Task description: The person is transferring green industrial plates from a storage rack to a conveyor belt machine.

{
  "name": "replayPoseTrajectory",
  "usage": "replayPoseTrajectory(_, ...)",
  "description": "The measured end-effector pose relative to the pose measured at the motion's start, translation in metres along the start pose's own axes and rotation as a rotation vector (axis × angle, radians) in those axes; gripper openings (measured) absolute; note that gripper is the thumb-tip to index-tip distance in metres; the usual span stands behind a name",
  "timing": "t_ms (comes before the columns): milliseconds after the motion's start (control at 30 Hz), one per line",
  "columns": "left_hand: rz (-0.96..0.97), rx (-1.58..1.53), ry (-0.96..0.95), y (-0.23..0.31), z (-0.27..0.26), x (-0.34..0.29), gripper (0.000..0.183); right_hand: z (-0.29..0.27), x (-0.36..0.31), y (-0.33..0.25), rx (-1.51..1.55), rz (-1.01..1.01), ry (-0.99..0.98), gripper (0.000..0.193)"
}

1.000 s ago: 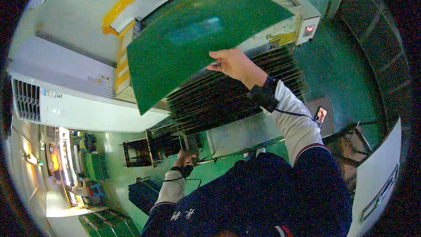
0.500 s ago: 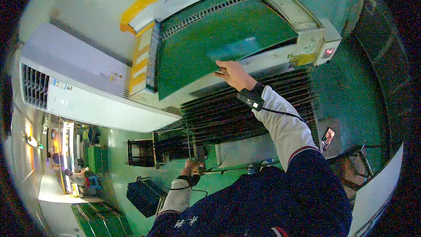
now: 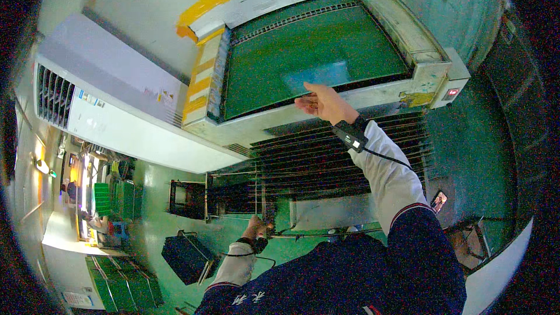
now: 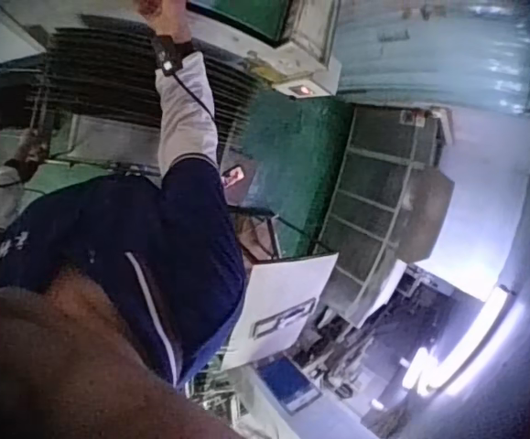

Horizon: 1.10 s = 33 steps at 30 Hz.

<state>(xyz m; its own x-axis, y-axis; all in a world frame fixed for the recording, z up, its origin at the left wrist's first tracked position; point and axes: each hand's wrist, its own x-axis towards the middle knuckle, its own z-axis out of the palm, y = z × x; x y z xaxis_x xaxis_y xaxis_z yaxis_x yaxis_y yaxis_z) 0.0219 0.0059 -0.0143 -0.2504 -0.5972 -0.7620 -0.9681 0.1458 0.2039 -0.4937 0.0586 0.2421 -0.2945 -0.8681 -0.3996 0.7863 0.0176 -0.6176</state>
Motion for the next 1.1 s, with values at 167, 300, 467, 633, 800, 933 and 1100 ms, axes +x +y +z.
replayPoseTrajectory(167,-0.013,-0.019,0.020,-0.011,0.002,-0.009,0.052,0.008,-0.009,-0.007,-0.375,0.014,-0.094,0.039)
replayPoseTrajectory(300,-0.079,-0.218,0.099,0.060,-0.017,-0.042,0.052,-0.014,0.004,-0.026,-0.950,-0.374,0.182,0.034)
replayPoseTrajectory(467,-0.160,-0.114,0.014,0.030,-0.009,-0.020,0.053,-0.018,0.015,-0.017,-1.703,-1.013,0.541,0.039)
replayPoseTrajectory(633,0.003,-0.072,0.013,-0.015,0.004,0.002,0.048,-0.006,0.016,-0.015,-1.864,-0.835,0.505,0.047)
replayPoseTrajectory(800,-0.158,-0.222,0.032,0.050,-0.014,-0.031,0.045,-0.027,0.027,-0.024,-1.916,-0.808,0.552,0.048)
replayPoseTrajectory(933,-0.162,-0.248,0.086,0.054,-0.020,-0.048,0.041,-0.021,0.032,-0.028,-1.927,-0.803,0.531,0.048)
replayPoseTrajectory(1100,-0.091,-0.225,0.090,0.047,-0.013,-0.039,0.033,-0.022,0.038,-0.034,-1.917,-0.812,0.529,0.048)
